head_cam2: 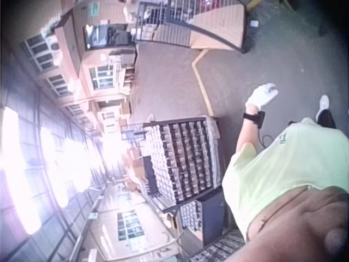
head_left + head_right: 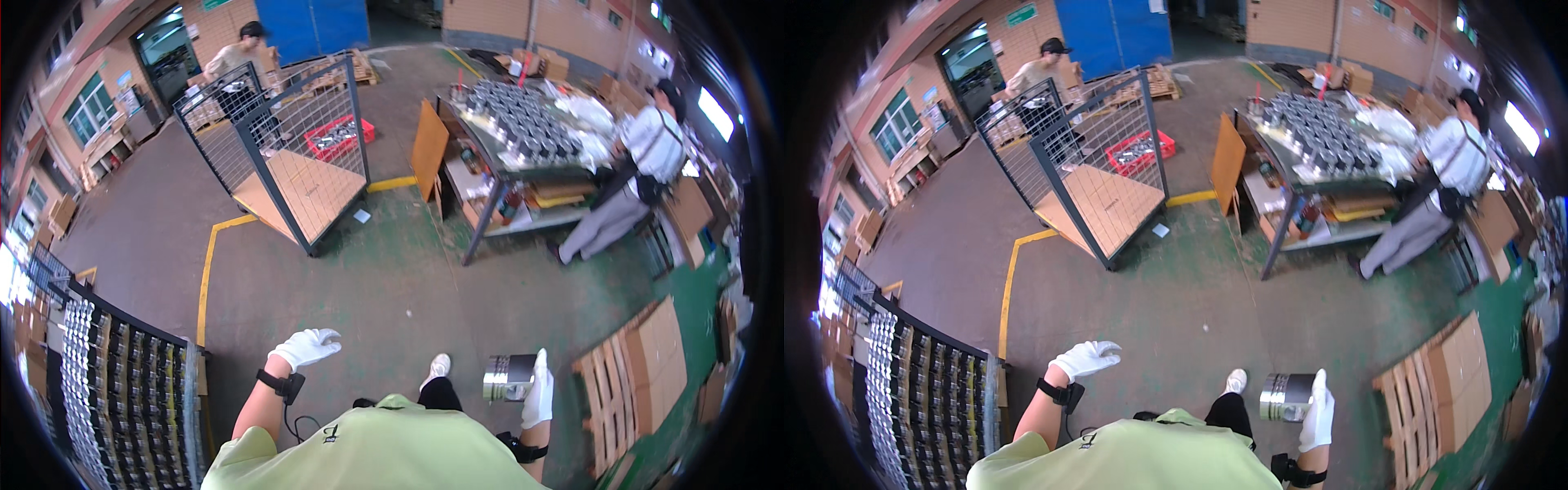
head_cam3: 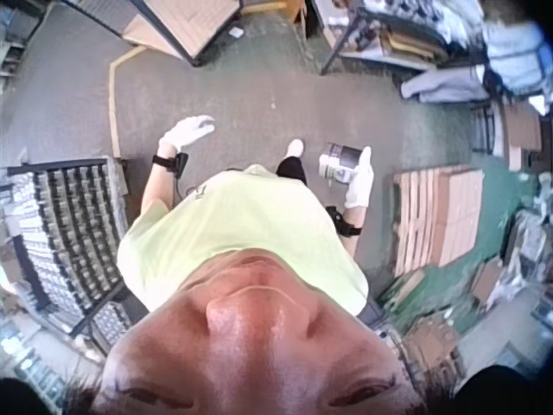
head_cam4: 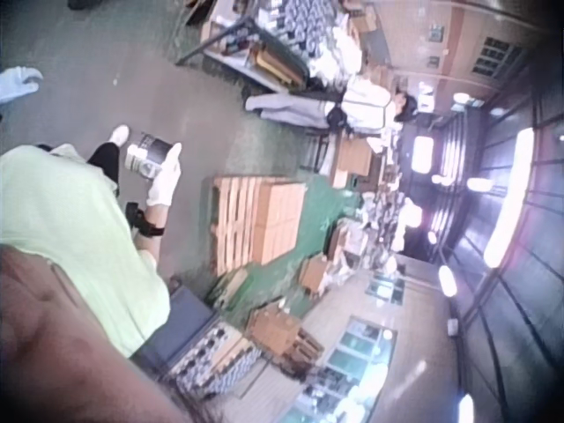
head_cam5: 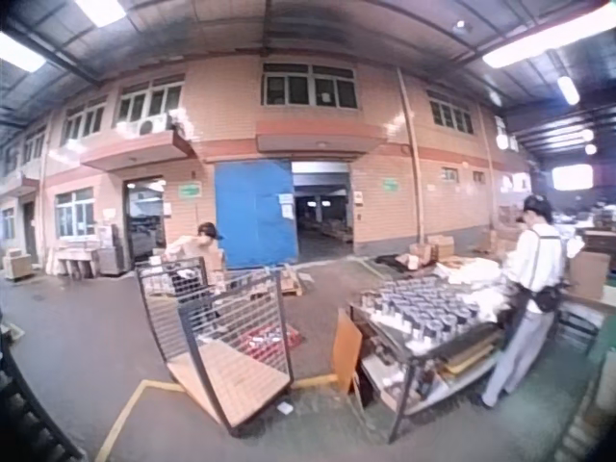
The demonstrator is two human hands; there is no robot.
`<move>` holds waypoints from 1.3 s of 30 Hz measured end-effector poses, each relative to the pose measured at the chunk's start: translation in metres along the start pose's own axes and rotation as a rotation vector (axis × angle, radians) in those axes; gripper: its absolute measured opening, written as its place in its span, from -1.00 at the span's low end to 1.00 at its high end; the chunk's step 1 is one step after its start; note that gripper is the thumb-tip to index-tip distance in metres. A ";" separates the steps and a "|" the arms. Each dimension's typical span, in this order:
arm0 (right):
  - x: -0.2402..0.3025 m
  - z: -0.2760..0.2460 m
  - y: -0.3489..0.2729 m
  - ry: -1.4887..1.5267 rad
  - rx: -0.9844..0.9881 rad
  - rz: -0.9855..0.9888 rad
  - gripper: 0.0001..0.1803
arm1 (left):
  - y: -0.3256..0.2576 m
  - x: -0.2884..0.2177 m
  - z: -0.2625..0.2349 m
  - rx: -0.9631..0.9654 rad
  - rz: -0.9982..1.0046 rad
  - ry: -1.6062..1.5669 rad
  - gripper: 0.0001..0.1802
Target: Inspecting and organizing engine pistons on a cart in a fabrication facility.
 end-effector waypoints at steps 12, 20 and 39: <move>0.215 0.236 0.457 -0.275 0.378 -0.181 -0.53 | 0.258 -0.051 -0.235 -0.508 -0.211 -0.130 -0.56; 0.316 0.471 0.644 -0.198 0.459 -0.200 -0.48 | 0.399 -0.004 -0.428 -0.867 -0.222 -0.343 -0.60; 0.574 0.908 1.171 -0.235 0.343 -0.241 -0.45 | 0.911 -0.045 -0.986 -1.553 -0.004 0.366 -0.59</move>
Point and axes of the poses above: each hand's wrist, its own y-axis towards the middle knuckle, its own z-axis out of the palm, x = y × z, the point moved 3 cm from there along y, towards the middle knuckle, and after that the axes turned 12 degrees about -y, right-handed, at the moved point
